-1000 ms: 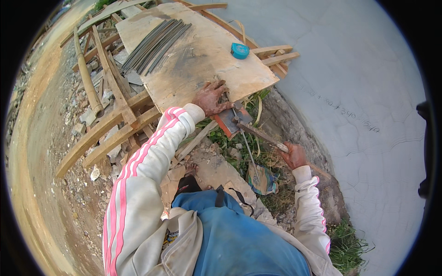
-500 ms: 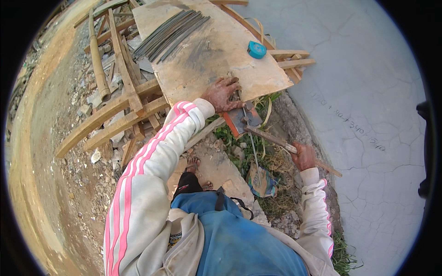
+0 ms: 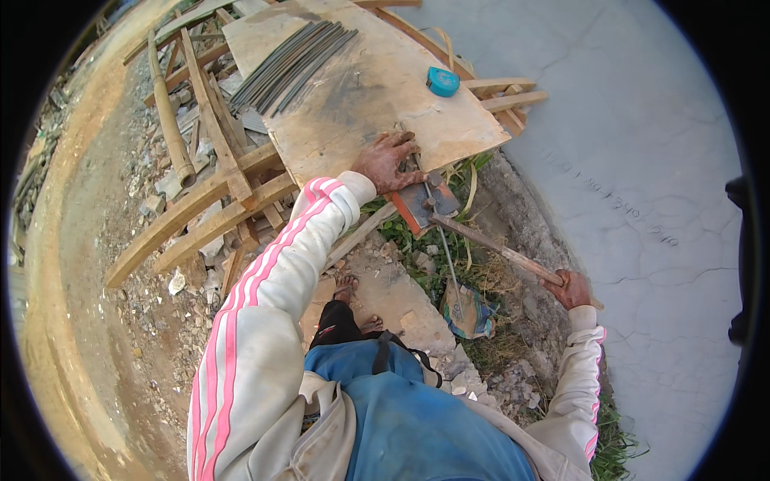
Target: The person uses a manual metal cutter to cut thin metal rods into shorter pieces. They repeatedly pick up a rod, position it in the cutter, and squeeze the handles to sever the rod, then place the cut piece aside.
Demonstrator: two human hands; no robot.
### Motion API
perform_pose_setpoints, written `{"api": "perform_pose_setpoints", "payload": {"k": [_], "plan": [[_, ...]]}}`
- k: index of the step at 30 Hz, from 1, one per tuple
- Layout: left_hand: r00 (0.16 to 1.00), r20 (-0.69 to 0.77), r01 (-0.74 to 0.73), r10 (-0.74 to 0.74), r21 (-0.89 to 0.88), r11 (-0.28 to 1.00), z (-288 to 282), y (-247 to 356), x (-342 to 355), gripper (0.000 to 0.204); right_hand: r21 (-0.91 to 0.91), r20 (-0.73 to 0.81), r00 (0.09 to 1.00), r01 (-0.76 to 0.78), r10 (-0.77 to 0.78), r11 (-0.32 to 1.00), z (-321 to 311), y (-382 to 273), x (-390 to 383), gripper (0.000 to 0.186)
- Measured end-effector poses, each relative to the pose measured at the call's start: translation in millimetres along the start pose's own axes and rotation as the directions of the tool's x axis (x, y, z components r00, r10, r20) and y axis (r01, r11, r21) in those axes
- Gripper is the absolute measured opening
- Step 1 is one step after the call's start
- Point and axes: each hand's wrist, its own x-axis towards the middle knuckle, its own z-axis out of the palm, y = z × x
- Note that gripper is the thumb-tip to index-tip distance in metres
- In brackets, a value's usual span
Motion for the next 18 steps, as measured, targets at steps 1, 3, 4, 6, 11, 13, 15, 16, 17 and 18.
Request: {"api": "perform_pose_setpoints", "payload": {"k": [1, 3, 4, 6, 11, 13, 15, 16, 17, 18], "plan": [[1.000, -0.008, -0.018, 0.018, -0.016, 1.000, 0.5, -1.0, 1.5, 0.069, -0.083, 0.015, 0.993, -0.113, 0.114, 0.990, -1.3, 25.8, -5.5, 0.049], [0.999, -0.021, -0.030, 0.029, -0.031, 0.999, 2.7, -1.5, 2.2, 0.068, -0.155, -0.092, 0.974, -0.221, 0.209, 0.963, 2.2, 68.4, -19.4, 0.046], [0.999, -0.023, -0.023, 0.022, -0.026, 0.999, 3.1, -1.8, 2.3, 0.068, -0.139, -0.161, 0.975, -0.176, 0.153, 0.975, 9.9, 79.9, -20.0, 0.045], [1.000, -0.011, -0.018, 0.017, -0.020, 1.000, 3.1, -0.9, 1.8, 0.067, -0.160, -0.224, 0.957, -0.224, 0.186, 0.961, 21.6, 93.1, -23.8, 0.041], [1.000, -0.012, -0.020, 0.020, -0.025, 0.999, -3.0, 2.9, 2.8, 0.066, -0.160, -0.282, 0.915, -0.341, 0.288, 0.926, 39.8, 85.5, -44.7, 0.031], [1.000, -0.013, -0.014, 0.014, -0.022, 1.000, -4.2, 2.9, 2.8, 0.066, -0.153, -0.290, 0.913, -0.340, 0.286, 0.928, 48.3, 78.2, -67.5, 0.027], [0.999, -0.023, -0.026, 0.026, -0.026, 0.999, -1.9, 2.4, 4.8, 0.066, -0.129, -0.345, 0.891, -0.358, 0.297, 0.925, 66.4, 64.7, -102.8, 0.025], [0.999, -0.026, -0.032, 0.032, -0.027, 0.999, -0.3, 1.4, 4.8, 0.067, -0.125, -0.342, 0.886, -0.374, 0.314, 0.919, 77.0, 54.8, -123.1, 0.023], [0.999, -0.028, -0.038, 0.037, -0.027, 0.999, 1.0, -0.3, 4.6, 0.068, -0.104, -0.380, 0.862, -0.400, 0.335, 0.911, 86.8, 43.5, -143.6, 0.023], [0.999, -0.030, -0.037, 0.036, -0.014, 0.999, 2.7, -1.6, 4.4, 0.068, -0.087, -0.395, 0.840, -0.437, 0.372, 0.895, 97.7, 29.1, -167.0, 0.022]]}}
